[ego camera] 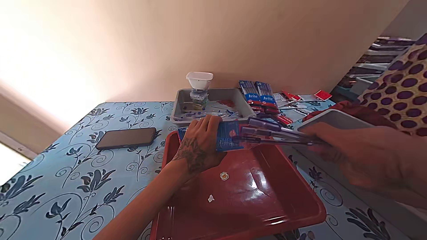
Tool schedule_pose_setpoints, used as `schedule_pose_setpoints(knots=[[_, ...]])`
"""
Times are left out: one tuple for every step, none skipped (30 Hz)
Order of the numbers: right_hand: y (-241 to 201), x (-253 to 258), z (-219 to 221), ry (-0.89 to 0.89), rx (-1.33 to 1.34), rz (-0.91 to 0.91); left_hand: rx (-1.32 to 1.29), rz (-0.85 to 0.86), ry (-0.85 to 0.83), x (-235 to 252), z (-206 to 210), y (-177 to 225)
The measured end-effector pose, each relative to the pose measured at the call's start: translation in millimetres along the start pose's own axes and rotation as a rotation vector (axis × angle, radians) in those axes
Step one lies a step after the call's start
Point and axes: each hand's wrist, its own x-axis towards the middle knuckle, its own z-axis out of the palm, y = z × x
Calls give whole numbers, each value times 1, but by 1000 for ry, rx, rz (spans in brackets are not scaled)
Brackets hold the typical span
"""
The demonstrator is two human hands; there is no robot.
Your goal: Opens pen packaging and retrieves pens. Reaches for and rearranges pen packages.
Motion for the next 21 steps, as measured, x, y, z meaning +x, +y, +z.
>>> schedule_pose_setpoints(knots=[[2,1,4,-8,30,9,2,7,26,0,0,0],[0,1,6,-19,42,28,2,12,47,0,0,1],[-1,1,6,-27,57,50,4,16,64,0,0,1],[-2,1,6,-15,68,55,7,19,76,0,1,1],[-3,1,6,-1,89,56,10,18,82,0,1,1],[-2,0,6,-2,138,56,14,16,85,0,1,1],[-1,0,5,-16,191,58,20,13,89,0,1,1],[0,1,3,-33,247,61,25,12,94,0,0,1],[1,1,1,-58,289,70,28,12,97,0,0,1],[3,1,-1,-90,326,87,29,14,98,1,0,2],[4,1,-4,-115,363,108,31,16,100,1,-1,3],[6,1,-6,-136,392,125,33,20,103,1,-1,3],[8,1,-8,-158,416,144,37,22,110,1,-1,3],[9,1,-11,-191,445,170,40,22,112,1,-1,2],[10,1,-13,-224,474,195,39,24,115,1,0,2],[11,2,-14,-253,501,210,35,26,115,0,0,1],[12,3,-15,-280,521,220,30,26,109,0,0,1],[12,6,-16,-311,531,233,27,26,102,0,0,2],[10,10,-17,-345,536,248,28,28,102,0,1,2],[9,15,-18,-372,544,257,29,26,100,0,1,3],[8,19,-18,-385,556,260,27,24,102,0,1,4]])
